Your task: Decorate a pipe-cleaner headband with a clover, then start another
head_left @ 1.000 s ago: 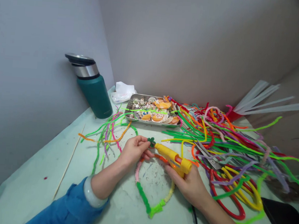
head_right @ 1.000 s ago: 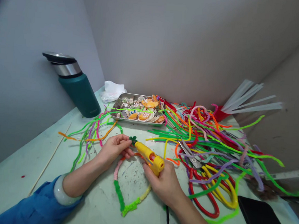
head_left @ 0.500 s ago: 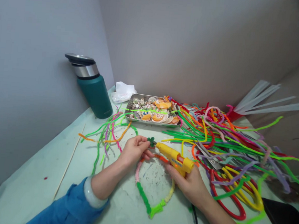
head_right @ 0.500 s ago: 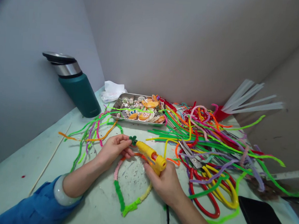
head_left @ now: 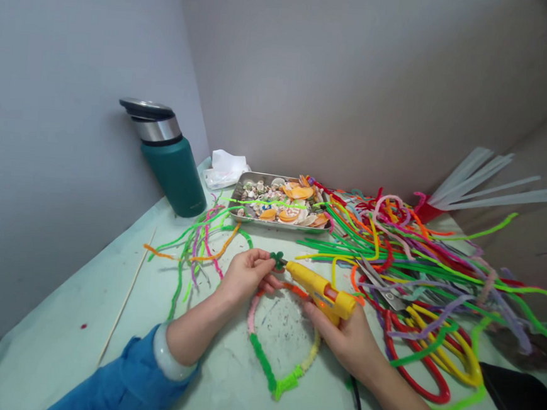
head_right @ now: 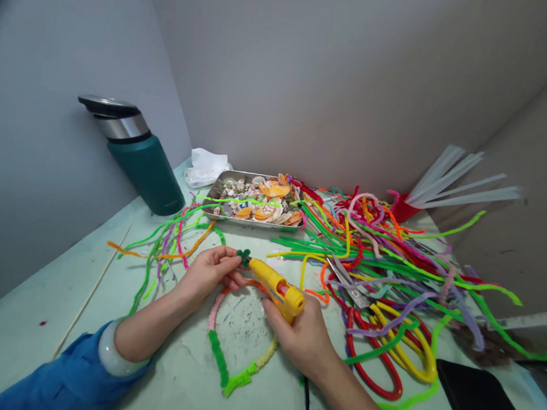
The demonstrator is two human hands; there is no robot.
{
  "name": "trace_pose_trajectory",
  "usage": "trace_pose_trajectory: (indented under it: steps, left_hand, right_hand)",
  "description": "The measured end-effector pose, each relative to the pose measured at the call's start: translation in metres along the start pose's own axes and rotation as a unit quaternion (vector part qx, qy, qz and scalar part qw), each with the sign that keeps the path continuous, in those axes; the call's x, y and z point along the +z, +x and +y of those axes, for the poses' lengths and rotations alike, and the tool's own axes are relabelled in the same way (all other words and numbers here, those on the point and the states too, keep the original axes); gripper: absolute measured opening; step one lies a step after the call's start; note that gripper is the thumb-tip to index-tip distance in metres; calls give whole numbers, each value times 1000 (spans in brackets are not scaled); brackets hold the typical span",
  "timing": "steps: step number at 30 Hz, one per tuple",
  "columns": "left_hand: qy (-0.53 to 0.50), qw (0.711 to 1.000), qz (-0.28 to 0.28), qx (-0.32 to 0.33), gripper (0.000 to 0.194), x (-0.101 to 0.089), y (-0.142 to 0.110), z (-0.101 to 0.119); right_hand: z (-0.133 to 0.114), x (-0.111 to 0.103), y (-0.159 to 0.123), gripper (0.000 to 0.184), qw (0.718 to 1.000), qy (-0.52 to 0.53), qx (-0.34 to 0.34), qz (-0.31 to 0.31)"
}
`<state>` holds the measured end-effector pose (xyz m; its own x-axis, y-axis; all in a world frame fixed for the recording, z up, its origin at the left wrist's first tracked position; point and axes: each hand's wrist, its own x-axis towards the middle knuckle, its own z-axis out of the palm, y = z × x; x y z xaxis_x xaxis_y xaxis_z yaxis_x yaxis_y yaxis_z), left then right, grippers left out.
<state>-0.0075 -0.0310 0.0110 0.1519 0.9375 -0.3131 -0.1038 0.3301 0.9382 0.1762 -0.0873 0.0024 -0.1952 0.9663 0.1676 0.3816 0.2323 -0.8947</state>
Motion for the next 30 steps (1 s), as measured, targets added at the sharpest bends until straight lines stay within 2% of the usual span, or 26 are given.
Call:
trace_pose_trajectory:
  steps: [5, 13, 21, 25, 30]
  left_hand:
    - [-16, 1000, -15, 7, 10, -1, 1, 0]
    - [-26, 1000, -11, 7, 19, 1, -3, 5]
    - [-27, 999, -12, 22, 22, 0, -2, 3]
    - [-40, 999, -17, 7, 19, -1, -2, 3]
    - [-72, 997, -35, -3, 21, 0, -4, 4]
  right_hand:
    - [4, 2, 0, 28, 1000, 17, 1, 5]
    - [6, 2, -1, 20, 1000, 17, -11, 16]
    - [1, 3, -3, 14, 996, 47, -1, 76]
    - [-5, 2, -1, 14, 993, 39, 3, 114]
    - [-4, 2, 0, 14, 992, 40, 7, 117]
